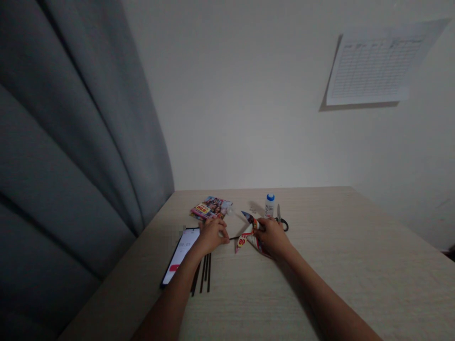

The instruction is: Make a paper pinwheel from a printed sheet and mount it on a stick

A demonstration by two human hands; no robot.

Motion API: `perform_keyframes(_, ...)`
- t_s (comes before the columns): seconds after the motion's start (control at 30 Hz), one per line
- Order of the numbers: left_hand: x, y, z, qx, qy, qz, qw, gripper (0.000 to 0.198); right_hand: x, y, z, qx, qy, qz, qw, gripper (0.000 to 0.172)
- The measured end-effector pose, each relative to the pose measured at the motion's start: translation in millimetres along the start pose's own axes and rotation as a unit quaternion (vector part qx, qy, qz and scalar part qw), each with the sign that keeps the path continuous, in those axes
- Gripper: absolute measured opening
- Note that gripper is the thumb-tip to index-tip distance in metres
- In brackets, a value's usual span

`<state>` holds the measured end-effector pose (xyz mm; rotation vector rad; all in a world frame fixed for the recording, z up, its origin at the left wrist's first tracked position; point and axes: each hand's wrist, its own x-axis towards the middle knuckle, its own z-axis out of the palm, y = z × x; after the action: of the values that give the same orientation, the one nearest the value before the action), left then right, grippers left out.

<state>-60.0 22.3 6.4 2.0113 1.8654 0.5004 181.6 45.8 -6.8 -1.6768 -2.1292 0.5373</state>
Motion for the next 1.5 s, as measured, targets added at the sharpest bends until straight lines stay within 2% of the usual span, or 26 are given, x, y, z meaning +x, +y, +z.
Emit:
perform_keyframes(0.27, 7.2, -6.7, 6.1, -0.001, 0.013, 0.030, 0.999, 0.004, 2.7, 10.4, 6.7, 0.048, 0.039, -0.023, 0.998, 0.032)
perform_keyframes(0.47, 1.7, -3.1, 1.5, 0.018, 0.036, 0.021, 0.999, 0.006, 6.1, 16.5, 11.0, 0.120, 0.067, -0.038, 0.990, 0.033)
perform_keyframes(0.63, -0.4, -2.5, -1.4, 0.024, 0.043, 0.014, 0.999, 0.006, 8.5, 20.7, 11.5, 0.147, 0.061, -0.023, 0.987, 0.033)
perform_keyframes(0.9, 3.4, -4.2, -0.1, 0.000, 0.037, 0.013, 0.999, 0.004, 5.7, 18.2, 8.5, 0.110, 0.069, -0.003, 0.992, 0.034)
perform_keyframes(1.17, 7.8, -7.9, 2.4, -0.032, 0.071, -0.019, 0.997, 0.004, -3.0, 8.5, -5.5, 0.011, 0.102, 0.007, 0.995, 0.035)
perform_keyframes(1.3, 9.9, -10.4, 3.8, -0.050, 0.091, -0.039, 0.994, 0.005, -10.6, 0.3, -10.7, -0.045, 0.159, 0.017, 0.986, 0.044)
perform_keyframes(1.5, 12.9, -8.4, 7.0, -0.083, 0.118, -0.062, 0.988, 0.006, -19.2, -7.0, -6.8, -0.079, 0.275, 0.008, 0.958, 0.034)
